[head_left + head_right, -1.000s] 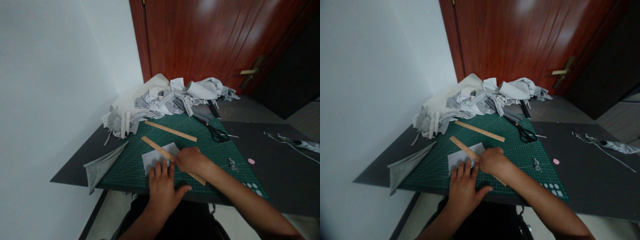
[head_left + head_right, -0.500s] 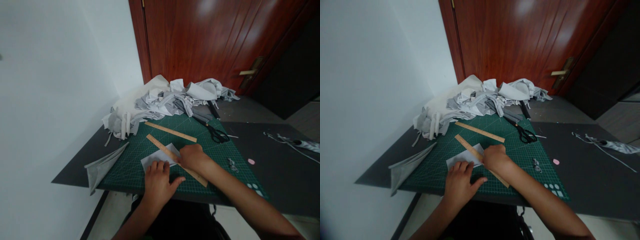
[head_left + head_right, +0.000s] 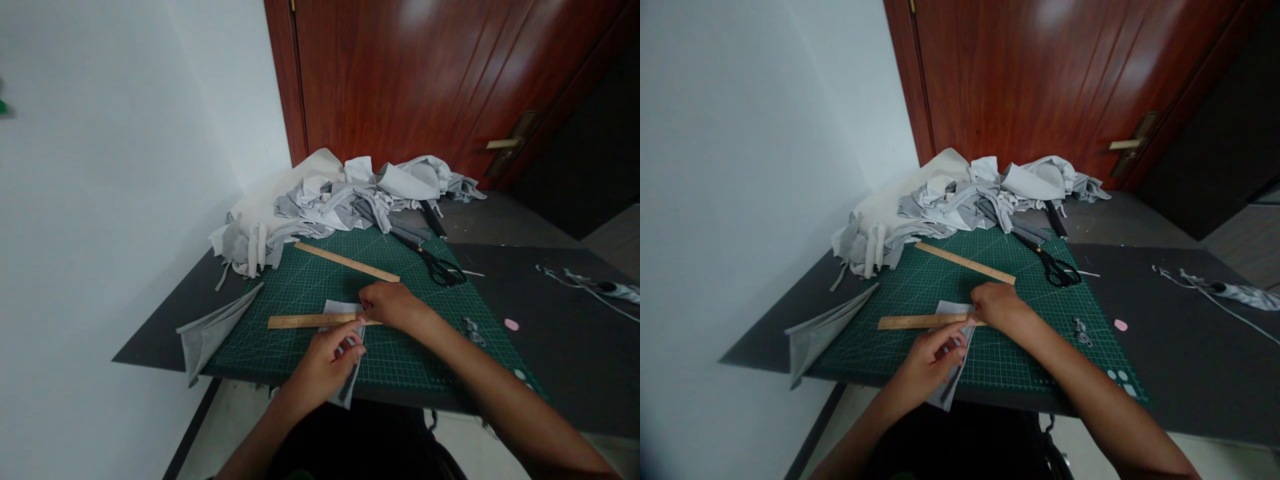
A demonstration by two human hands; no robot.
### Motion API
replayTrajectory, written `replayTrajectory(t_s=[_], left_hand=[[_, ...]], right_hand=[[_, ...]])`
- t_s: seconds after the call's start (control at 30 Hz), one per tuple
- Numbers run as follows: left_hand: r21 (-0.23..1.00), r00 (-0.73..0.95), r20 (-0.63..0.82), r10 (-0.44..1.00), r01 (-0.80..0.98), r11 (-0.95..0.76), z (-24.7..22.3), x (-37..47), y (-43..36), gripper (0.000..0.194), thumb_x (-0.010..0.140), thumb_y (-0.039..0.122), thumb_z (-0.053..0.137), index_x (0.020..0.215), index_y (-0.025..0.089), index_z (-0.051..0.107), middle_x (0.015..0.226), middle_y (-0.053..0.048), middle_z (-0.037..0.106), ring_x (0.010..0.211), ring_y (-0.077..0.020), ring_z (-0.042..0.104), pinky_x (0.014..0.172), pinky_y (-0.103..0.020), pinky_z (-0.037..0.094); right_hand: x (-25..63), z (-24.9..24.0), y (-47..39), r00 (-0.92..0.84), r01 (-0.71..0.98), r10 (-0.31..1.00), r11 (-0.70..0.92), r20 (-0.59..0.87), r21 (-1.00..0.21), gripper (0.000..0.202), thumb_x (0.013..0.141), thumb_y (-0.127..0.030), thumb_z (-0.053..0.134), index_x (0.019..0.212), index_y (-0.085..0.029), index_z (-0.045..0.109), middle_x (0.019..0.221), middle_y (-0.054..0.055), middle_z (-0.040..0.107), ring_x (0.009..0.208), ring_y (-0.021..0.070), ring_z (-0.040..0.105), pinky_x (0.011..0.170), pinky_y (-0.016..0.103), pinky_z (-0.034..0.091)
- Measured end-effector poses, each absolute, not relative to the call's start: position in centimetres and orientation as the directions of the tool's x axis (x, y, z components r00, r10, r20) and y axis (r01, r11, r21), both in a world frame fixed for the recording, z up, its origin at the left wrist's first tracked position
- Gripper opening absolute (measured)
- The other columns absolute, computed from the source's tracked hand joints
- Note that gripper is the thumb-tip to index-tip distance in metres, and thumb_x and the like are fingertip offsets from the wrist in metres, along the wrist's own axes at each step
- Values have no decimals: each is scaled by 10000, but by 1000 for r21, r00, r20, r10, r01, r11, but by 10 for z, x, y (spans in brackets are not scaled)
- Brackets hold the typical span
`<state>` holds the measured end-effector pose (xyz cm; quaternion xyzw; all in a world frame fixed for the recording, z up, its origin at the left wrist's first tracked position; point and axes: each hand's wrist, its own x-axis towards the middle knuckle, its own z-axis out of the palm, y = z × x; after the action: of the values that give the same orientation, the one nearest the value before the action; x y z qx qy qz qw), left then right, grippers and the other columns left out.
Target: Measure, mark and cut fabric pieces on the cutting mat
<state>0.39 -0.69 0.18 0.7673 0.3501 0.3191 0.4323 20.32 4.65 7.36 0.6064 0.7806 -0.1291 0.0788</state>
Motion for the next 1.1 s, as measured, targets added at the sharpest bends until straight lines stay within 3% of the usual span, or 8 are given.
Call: replayTrajectory(t_s=[0.13,0.27,0.43,0.6,0.77,0.87,1.1], left_hand=[[619,571,356,740,449,-644,0,3,-2,292,925,84,627,1158,236,714,1187,-43,694,1136,-221,623,1036,-406,498],[404,615,264,743,629,-664,10,1,-5,258,927,157,676,1166,249,699,1204,-41,674,1181,-269,563,1050,-482,468],[382,600,200,774,680,-626,18,4,-13,390,894,383,771,1251,265,668,1279,-51,651,1209,-311,530,1027,-524,462],[400,573,157,804,708,-582,10,18,-25,362,1002,293,602,1353,202,597,1356,-100,600,1215,-310,519,1048,-547,465],[489,629,202,751,599,-634,5,15,-16,371,978,140,596,1338,225,612,1324,-61,622,1236,-259,524,1112,-464,463],[513,674,211,708,540,-667,12,8,-12,368,999,204,604,1365,248,605,1317,-48,623,1245,-240,523,1130,-446,455],[371,635,167,755,669,-644,9,15,-28,440,1017,350,590,1441,234,560,1473,-93,525,1322,-331,461,1111,-583,429]], right_hand=[[205,69,50,-256,964,926,225,-276,-139,238,844,-425,752,962,-220,776,1033,71,787,1006,261,716,651,292,374],[206,66,50,-251,965,931,220,-265,-141,230,834,-420,761,954,-225,781,1035,74,786,1004,264,714,646,291,366],[204,62,50,-268,961,937,246,-224,-125,201,846,-392,749,953,-225,780,1017,76,790,988,261,718,642,285,371],[202,60,50,-307,949,936,288,-174,-127,176,880,-374,721,958,-222,767,1018,63,785,1009,251,713,686,284,409],[197,64,44,-253,966,950,237,-184,-104,212,896,-373,690,971,-197,778,1043,98,786,1014,275,724,718,301,452],[195,70,41,-200,980,951,189,-235,-70,259,916,-383,649,956,-170,791,1029,141,789,983,297,738,706,310,465],[205,71,41,-271,960,920,235,-282,-155,306,975,-425,568,1023,-174,736,1036,125,772,959,261,730,680,290,430]])
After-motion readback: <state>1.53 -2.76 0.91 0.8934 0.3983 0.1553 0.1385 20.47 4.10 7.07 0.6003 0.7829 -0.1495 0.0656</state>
